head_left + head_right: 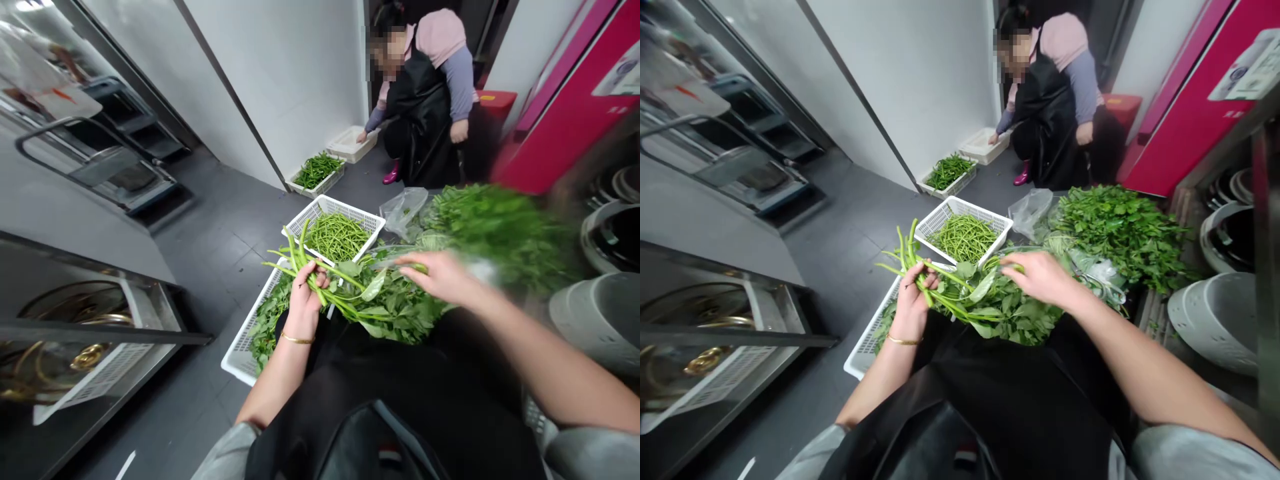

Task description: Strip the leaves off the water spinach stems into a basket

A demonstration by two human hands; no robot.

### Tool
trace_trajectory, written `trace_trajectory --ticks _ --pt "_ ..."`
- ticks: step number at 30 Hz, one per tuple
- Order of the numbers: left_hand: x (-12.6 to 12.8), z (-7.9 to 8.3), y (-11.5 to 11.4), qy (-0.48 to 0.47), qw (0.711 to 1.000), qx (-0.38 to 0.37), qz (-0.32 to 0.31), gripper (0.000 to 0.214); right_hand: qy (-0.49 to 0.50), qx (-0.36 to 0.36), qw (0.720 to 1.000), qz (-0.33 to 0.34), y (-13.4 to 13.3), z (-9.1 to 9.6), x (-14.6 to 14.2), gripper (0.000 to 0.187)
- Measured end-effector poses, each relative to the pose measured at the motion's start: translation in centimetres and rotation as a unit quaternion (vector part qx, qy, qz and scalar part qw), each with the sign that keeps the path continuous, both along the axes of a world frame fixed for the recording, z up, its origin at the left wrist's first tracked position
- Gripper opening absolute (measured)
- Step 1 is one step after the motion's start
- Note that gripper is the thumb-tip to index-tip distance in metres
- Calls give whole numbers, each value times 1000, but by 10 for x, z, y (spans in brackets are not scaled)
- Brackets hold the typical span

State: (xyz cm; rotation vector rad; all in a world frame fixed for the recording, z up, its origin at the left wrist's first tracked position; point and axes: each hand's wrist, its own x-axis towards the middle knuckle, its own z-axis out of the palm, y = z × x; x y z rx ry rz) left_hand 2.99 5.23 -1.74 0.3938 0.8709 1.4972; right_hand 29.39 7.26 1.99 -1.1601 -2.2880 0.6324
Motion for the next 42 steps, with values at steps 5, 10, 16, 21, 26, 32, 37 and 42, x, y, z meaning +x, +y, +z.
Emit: trace_trajectory --ticks 5,10,16,21,26,32,37,42 --pt "21 0 -13 45 997 12 -58 17 -179 -52 970 155 1 16 -65 23" --pt "29 0 -24 153 984 8 -95 22 -274 26 949 154 -4 14 -91 20" --pt "5 1 -21 127 992 23 14 20 -169 90 981 -32 1 32 -41 21" --pt "-20 -12 -29 75 994 79 15 18 -10 187 953 -238 -9 36 61 15" --pt "-7 -17 -33 84 992 94 -14 18 -47 273 961 -3 -41 10 33 17" --pt "10 -2 -40 93 992 78 -30 17 -61 340 937 48 -46 3 -24 23" --pt "9 -5 -43 79 995 53 -39 14 -264 212 930 141 -31 1 -28 28" --pt "7 -14 -37 -32 997 -70 16 11 -103 68 967 225 -33 -22 -30 29"
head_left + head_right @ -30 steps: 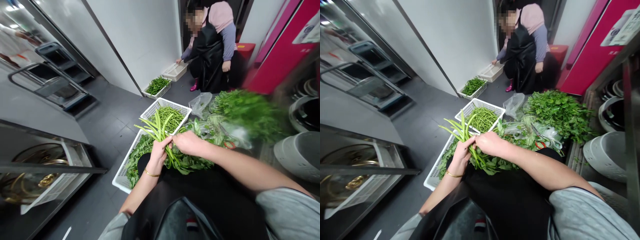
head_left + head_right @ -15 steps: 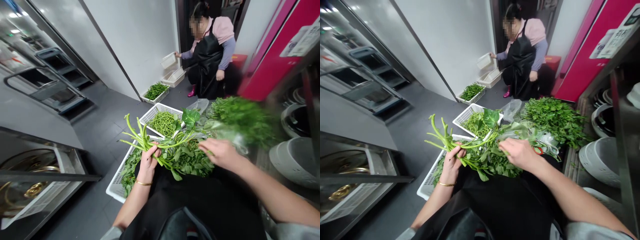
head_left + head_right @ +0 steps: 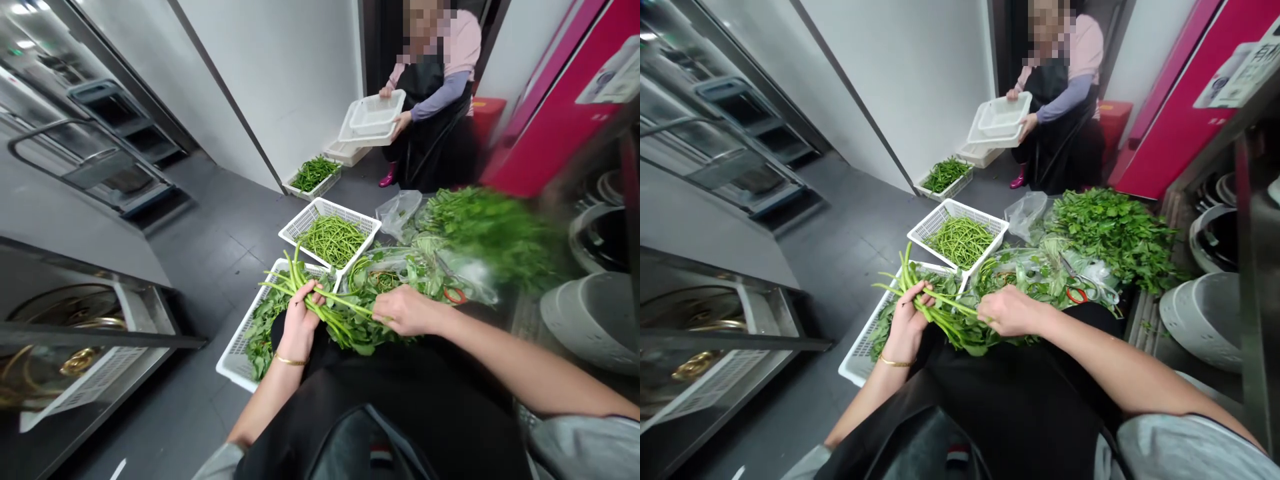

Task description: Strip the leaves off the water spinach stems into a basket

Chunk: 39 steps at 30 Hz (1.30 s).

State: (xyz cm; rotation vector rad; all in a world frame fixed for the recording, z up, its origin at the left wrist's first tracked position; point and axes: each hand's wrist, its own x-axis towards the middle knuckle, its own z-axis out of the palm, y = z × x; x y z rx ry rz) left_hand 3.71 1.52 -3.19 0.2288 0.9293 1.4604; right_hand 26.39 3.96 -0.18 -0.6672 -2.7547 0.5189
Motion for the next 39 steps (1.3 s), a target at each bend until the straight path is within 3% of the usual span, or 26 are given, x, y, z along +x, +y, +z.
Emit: trace_trajectory --ticks 2,4,6,7,8,11,13,15,18,21,22,24,26,27,30,33,36,39 --pt "2 -1 0 -14 1000 -14 15 9 162 -104 974 -118 1 -14 6 31" --pt "4 0 0 -15 1000 -1 21 9 311 -181 890 -281 7 -25 19 33" --pt "3 2 0 -11 999 11 35 10 383 -188 816 -390 17 -26 37 37" --pt "1 3 0 -8 999 14 44 10 393 -177 803 -412 21 -22 46 37" --pt "0 4 0 -2 999 16 50 11 383 -160 812 -409 24 -17 54 36" --pt "1 6 -2 28 998 33 41 14 272 -71 908 -312 26 6 57 31" --pt "7 8 -4 48 997 45 27 15 162 -8 964 -213 22 17 40 28" --pt "14 10 -5 55 997 47 17 17 50 34 990 -130 18 19 14 24" --pt "21 13 -8 45 998 39 2 18 -33 45 998 -32 11 10 -18 21" --pt "23 12 -10 23 999 21 -26 19 105 -27 994 -25 6 -2 -21 32" --pt "23 10 -10 17 999 16 -30 19 182 -60 979 -65 6 -5 -15 35" --pt "19 6 -11 8 1000 7 -10 17 324 -106 921 -188 9 -8 8 40" --pt "14 2 -11 13 1000 9 22 17 386 -111 864 -302 15 -6 35 41" --pt "12 1 -11 24 999 14 24 17 376 -108 860 -328 19 -3 45 41" --pt "14 0 -12 92 994 54 -25 17 218 -116 929 -275 25 10 49 33" --pt "22 3 -14 154 982 89 -68 15 59 -87 984 -143 24 17 12 24" --pt "27 5 -16 173 975 93 -105 16 -24 -79 996 -24 24 11 -30 19" --pt "28 6 -18 124 986 74 -87 15 32 -163 986 -1 27 -3 -46 22"
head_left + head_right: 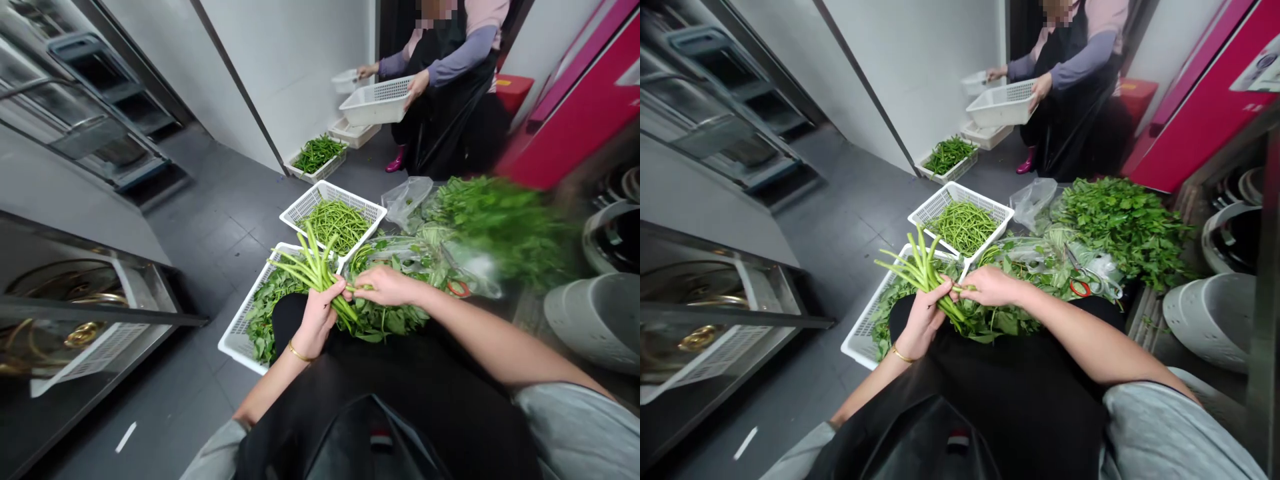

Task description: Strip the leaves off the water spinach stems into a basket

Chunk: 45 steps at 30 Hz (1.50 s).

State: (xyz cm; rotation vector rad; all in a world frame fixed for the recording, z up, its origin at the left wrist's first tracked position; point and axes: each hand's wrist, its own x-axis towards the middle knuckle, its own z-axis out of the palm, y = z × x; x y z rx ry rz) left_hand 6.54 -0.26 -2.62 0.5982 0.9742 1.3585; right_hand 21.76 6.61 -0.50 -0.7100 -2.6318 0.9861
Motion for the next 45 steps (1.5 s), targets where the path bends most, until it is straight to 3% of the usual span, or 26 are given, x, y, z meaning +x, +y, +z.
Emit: trace_trajectory --ticks 2,5,9,11,14,17,19,21,23,25,28,33,36,38,40,43,45 --pt "1 0 1 -55 998 -22 31 15 99 -83 989 -74 -1 -10 1 27" --pt "6 2 7 -116 991 -53 35 18 200 -172 942 -210 -6 -20 3 32" --pt "18 2 16 -155 984 -78 33 17 209 -194 909 -306 -1 -30 -10 35" --pt "20 1 16 -160 983 -67 60 16 214 -177 878 -390 14 -34 -10 40" --pt "10 1 13 -155 983 -37 93 12 224 -146 822 -503 43 -30 20 49" --pt "-14 1 14 -170 978 -34 113 9 214 -115 814 -527 52 -8 76 45" --pt "-30 3 18 -190 972 -44 130 8 160 -79 843 -508 40 6 103 36" --pt "-39 7 23 -207 965 -53 149 6 84 -65 898 -428 16 11 106 30" --pt "-40 11 28 -217 961 -56 161 5 0 -71 953 -294 -10 5 86 25" --pt "-37 13 31 -216 962 -50 161 5 -59 -70 978 -188 -30 -6 55 24" --pt "-31 10 31 -182 970 -38 156 6 -92 -60 982 -152 -36 -13 29 20" --pt "-30 -6 27 -91 976 -32 193 23 -42 -89 990 -105 -15 19 65 29" --pt "-31 -8 24 -74 989 -64 114 27 -71 -63 984 -148 0 34 82 30" --pt "-34 -5 24 -96 991 -84 31 28 -83 -48 981 -171 8 35 82 28" --pt "-40 -1 25 -127 988 -85 -28 28 -85 -51 983 -152 13 32 78 28" --pt "-54 3 27 -152 986 -58 -27 24 -100 -57 986 -118 16 28 84 28" --pt "-65 5 27 -144 989 -33 -8 22 -108 -45 981 -155 14 31 102 29"
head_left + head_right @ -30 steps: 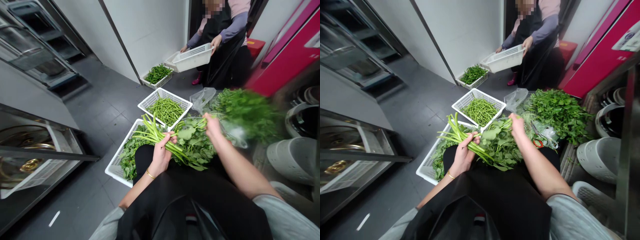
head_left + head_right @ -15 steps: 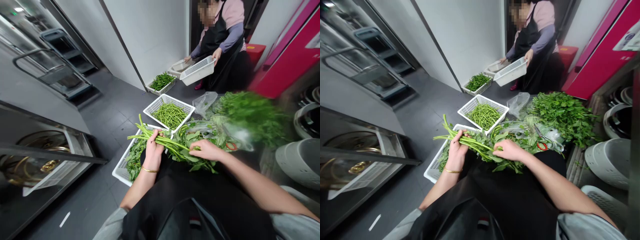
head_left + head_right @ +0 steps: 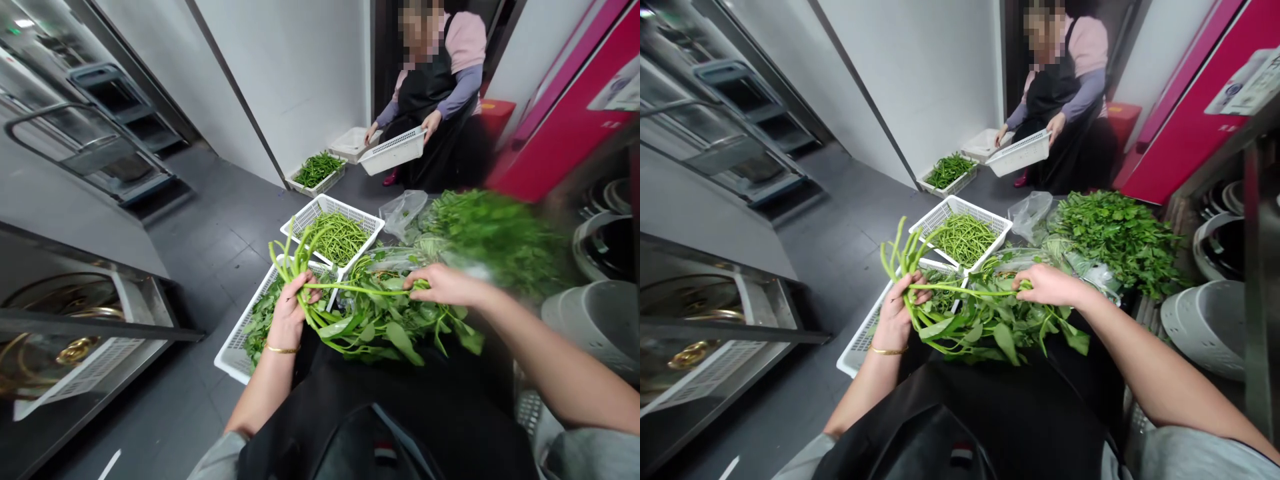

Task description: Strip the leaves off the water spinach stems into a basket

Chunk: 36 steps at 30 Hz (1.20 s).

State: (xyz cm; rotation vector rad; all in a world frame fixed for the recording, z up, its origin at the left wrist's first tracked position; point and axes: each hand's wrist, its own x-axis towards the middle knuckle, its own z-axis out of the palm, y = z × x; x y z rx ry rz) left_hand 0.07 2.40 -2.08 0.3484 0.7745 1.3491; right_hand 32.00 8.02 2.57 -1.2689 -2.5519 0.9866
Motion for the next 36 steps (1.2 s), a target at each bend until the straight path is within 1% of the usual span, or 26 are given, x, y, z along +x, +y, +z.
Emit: trace_trajectory --ticks 2,5,7,8,10,12,14,15,17,18,20,22,23,24,25,26,27,28,29,30,31,32,33,34,35,36 --pt "-10 2 -2 11 1000 21 16 21 1 34 996 -80 -6 7 28 30" --pt "-21 4 -5 6 998 42 40 21 26 114 970 -212 -25 24 68 27" --pt "-26 5 -6 3 998 45 45 21 51 184 945 -264 -43 37 80 25" --pt "-28 6 -7 4 998 45 44 22 66 224 934 -270 -52 43 79 24" --pt "-29 6 -6 11 998 48 34 24 89 306 918 -235 -67 56 67 20" --pt "-28 7 -6 26 998 53 23 26 87 376 907 -169 -75 66 46 16" --pt "-25 8 -7 45 997 59 14 27 57 420 900 -98 -72 71 22 16" --pt "-23 8 -8 54 997 62 12 27 40 431 899 -63 -67 72 11 18" --pt "-19 8 -10 68 995 67 6 28 0 421 907 11 -53 67 -10 24" --pt "-18 8 -10 73 995 68 1 28 -22 398 916 51 -45 62 -19 25" --pt "-16 7 -12 84 995 62 -4 29 -59 340 931 123 -33 48 -35 20" --pt "-14 5 -12 99 994 50 8 29 -50 286 942 171 -24 32 -45 17" --pt "-12 3 -12 110 993 43 16 28 -15 263 948 178 -22 23 -47 20" --pt "-8 1 -12 120 992 36 20 26 38 238 956 168 -20 14 -47 23" --pt "-4 -1 -12 129 991 30 20 25 101 211 963 136 -18 5 -46 25" --pt "2 -3 -12 135 990 24 16 24 166 181 966 81 -17 -4 -42 25" --pt "7 -5 -13 139 990 18 9 24 227 155 962 -1 -15 -11 -35 25" --pt "13 -7 -13 142 990 13 6 25 280 136 945 -103 -13 -18 -26 26" --pt "17 -8 -14 146 989 7 8 25 319 126 915 -211 -11 -22 -15 26" --pt "20 -8 -14 151 988 2 15 26 341 124 879 -310 -8 -24 -3 26" --pt "22 -8 -14 157 987 -3 23 26 344 126 848 -384 -7 -23 10 25" --pt "22 -7 -14 163 986 -6 32 27 327 131 834 -424 -6 -19 22 24" --pt "22 -6 -14 169 985 -7 39 27 294 138 842 -431 -6 -13 32 22" --pt "21 -5 -14 173 984 -7 43 27 252 153 864 -408 -7 -6 38 19" --pt "21 -4 -13 175 984 -6 42 27 210 178 890 -362 -9 2 39 18" --pt "22 -3 -12 178 983 -5 40 27 175 207 915 -300 -11 9 36 18"
